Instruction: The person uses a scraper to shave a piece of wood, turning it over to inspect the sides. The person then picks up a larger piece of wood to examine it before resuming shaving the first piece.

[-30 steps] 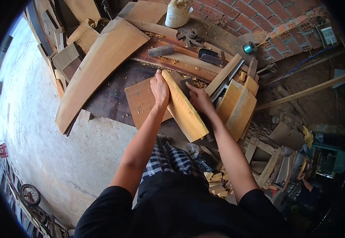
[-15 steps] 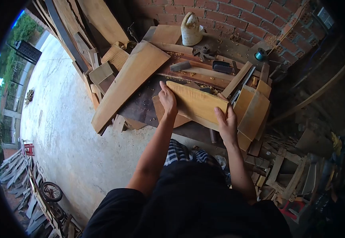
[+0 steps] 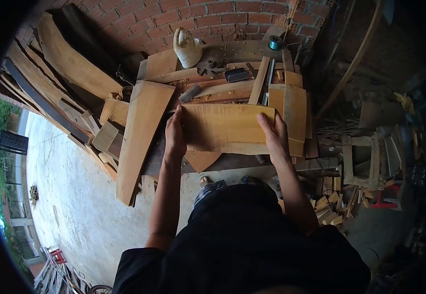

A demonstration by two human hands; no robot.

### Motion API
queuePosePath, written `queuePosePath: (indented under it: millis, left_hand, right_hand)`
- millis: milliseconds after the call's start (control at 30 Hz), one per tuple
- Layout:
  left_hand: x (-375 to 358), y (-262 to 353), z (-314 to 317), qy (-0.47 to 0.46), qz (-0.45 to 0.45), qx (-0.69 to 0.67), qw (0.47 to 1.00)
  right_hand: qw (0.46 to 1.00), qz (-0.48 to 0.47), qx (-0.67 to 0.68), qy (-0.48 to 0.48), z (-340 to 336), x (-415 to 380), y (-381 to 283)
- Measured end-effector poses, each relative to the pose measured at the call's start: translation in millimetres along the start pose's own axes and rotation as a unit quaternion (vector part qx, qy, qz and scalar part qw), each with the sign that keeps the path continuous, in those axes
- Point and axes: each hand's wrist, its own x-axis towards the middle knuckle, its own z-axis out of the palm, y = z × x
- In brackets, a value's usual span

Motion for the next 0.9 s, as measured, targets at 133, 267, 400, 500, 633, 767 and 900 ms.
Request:
queuePosePath:
  millis: [133,267,400,500,633,767,900]
  left_hand:
    - [-16,28,-20,-0.09,0.061,0.039,0.993]
    - [-21,43,-33,-0.13,0.094,0.057,0.985]
    - [-18,43,-49,-0.116,0.113,0.036,0.986]
    - [-13,43,-64,-0.121,0.105,-0.009,0.987]
    - [2,36,-79,-0.125,0.108,-0.005,0.986]
    - [10,30,-84,-0.131,0.093,-0.015,0.987]
    - [20,24,-87,-0.133,0.068,0.01,0.989]
  right_hand:
    - [0.999,-0.018,0.024,0.038,28,-5,6]
    - [0.987,-0.123,-0.016,0.098,57,-14,2]
    - [0.989,-0.119,-0.048,0.072,64,-16,17]
    - [0.979,-0.132,-0.147,0.057,63,-15,21]
    - [0.987,-0.071,-0.143,0.006,63,-21,1]
    - [0.968,-0.145,-0.201,-0.036,64,-22,-15]
    - [0.948,-0.133,-0.257,-0.134,60,-26,-35]
